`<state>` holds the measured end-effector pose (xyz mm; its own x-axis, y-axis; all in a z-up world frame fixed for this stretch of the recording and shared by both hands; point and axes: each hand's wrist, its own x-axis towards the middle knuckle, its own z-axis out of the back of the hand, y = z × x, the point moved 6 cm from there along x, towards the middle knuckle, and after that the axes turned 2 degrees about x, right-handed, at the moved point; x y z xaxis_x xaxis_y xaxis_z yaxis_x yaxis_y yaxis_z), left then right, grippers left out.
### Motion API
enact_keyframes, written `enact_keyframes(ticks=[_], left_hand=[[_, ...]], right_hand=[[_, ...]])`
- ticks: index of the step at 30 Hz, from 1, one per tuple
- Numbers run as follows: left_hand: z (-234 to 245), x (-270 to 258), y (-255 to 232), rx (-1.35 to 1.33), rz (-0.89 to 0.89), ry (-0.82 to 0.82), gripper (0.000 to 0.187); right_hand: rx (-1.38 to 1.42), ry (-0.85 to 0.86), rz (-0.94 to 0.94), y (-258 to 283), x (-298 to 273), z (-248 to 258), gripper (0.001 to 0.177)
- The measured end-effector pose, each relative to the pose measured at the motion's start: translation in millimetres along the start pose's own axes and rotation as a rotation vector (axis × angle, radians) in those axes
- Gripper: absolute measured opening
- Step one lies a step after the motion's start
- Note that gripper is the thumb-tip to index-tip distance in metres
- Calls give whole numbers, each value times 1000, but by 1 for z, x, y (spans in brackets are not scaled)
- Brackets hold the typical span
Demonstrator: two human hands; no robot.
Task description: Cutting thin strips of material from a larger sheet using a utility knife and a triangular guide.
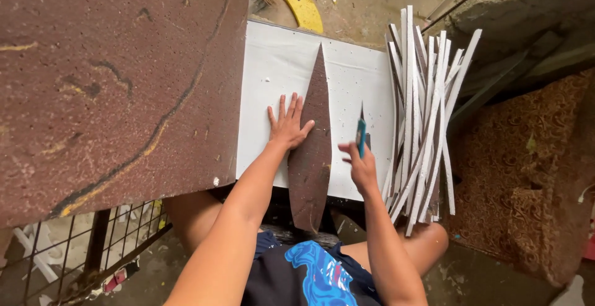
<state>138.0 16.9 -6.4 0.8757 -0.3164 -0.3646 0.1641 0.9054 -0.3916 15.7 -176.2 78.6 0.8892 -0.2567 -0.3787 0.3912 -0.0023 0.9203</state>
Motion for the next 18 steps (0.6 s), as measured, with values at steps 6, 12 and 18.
enact_keyframes(ticks=[6,12,18], left_hand=[[-16,16,11,9,8,200,86],[-12,16,10,-29,5,213,84],[-13,15,9,-15,15,239,83]], right_hand=[[-132,-74,19,-4,80,-21,43],[-61,-97,-67,-15,105,-17,45],[-54,-82,14,11,104,-27,39]])
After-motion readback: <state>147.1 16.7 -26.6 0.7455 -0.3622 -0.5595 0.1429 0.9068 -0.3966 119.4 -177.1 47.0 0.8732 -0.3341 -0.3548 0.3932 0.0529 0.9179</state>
